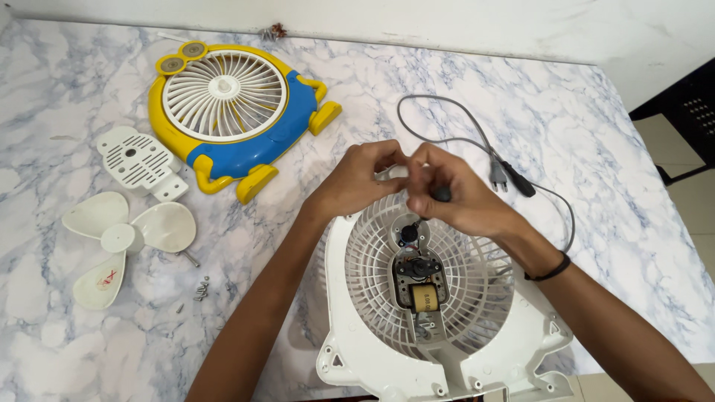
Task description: The person uses a screwdriver to tighten screws on the motor housing of a disassembled electric fan. The fan blades, screws, and a second assembled fan are visible on the table. The person repeatedly adjusts and secures the motor housing screws.
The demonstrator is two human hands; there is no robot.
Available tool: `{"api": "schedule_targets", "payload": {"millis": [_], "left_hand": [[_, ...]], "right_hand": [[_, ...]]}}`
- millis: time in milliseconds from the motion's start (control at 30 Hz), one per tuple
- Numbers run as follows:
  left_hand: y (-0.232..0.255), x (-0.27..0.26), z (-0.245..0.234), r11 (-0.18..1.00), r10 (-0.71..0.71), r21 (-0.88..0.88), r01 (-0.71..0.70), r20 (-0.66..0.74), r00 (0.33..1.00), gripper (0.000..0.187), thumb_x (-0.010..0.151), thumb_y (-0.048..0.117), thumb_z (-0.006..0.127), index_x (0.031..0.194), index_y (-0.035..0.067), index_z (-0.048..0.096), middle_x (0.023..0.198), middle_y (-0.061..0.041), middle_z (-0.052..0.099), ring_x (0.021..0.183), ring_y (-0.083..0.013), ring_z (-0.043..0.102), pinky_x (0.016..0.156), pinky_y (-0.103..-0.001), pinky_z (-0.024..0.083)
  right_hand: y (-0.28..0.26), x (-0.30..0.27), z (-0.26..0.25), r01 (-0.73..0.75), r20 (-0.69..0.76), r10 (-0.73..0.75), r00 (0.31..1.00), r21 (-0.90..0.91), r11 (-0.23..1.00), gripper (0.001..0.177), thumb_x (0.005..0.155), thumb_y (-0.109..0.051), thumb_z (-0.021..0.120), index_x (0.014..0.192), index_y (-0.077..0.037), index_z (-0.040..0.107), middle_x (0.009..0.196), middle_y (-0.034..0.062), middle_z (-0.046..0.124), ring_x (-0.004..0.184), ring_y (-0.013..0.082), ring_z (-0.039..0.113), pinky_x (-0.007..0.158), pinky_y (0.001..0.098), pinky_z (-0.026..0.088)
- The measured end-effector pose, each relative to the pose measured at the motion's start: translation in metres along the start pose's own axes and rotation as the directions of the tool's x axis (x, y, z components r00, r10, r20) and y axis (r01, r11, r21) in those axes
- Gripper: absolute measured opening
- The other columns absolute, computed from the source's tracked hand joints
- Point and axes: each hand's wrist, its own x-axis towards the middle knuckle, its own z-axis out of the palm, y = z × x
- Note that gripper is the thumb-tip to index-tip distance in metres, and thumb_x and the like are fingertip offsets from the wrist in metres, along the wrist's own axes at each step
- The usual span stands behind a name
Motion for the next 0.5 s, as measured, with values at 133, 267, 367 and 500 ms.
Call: {"api": "schedule_targets", "payload": {"millis": [133,267,367,500], "left_hand": [[0.002,0.0,-0.001,0.998,-0.054,0.009,0.054,-0.002,0.999,0.033,0.083,0.018,0.084,0.105,-0.001,0.066,0.104,-0.013,0.077,0.1,-0.0196,0.076,0.088,-0.033,0.06],[-0.001,0.0,0.0,0.999,-0.02,-0.04,0.019,-0.004,1.0,0.033,0.082,0.017,0.08,0.107,-0.001,0.067,0.111,-0.012,0.077,0.104,-0.0199,0.076,0.089,-0.034,0.061],[-0.004,0.0,0.0,0.999,-0.021,-0.033,0.022,0.005,1.0,0.033,0.084,0.018,0.08,0.108,-0.001,0.067,0.112,-0.013,0.077,0.105,-0.0214,0.076,0.091,-0.035,0.06],[-0.004,0.001,0.0,1.0,0.015,-0.025,-0.014,0.031,0.999,0.033,0.09,0.017,0.079,0.111,-0.001,0.062,0.119,-0.014,0.075,0.114,-0.0218,0.074,0.094,-0.036,0.059]], "right_hand": [[-0.016,-0.002,0.005,-0.077,0.105,0.079,0.991,-0.029,0.997,0.048,0.105,-0.047,0.054,0.099,-0.003,0.072,0.079,0.0027,0.065,0.067,0.0109,0.046,0.063,0.0269,0.044],[-0.024,-0.002,-0.008,-0.139,0.295,0.186,0.937,-0.175,0.975,0.066,0.106,-0.053,0.046,0.093,0.0,0.084,0.065,0.0048,0.055,0.063,0.0132,0.046,0.06,0.0306,0.042],[-0.016,0.004,-0.023,-0.201,0.453,0.192,0.871,-0.028,0.979,0.067,0.104,-0.053,0.045,0.077,-0.002,0.079,0.058,0.0049,0.057,0.055,0.0144,0.05,0.055,0.033,0.045],[0.007,-0.002,-0.019,-0.151,0.18,0.136,0.974,0.076,0.986,0.073,0.113,-0.05,0.041,0.051,-0.012,0.044,0.048,-0.0013,0.037,0.05,0.0126,0.033,0.057,0.031,0.035]]}}
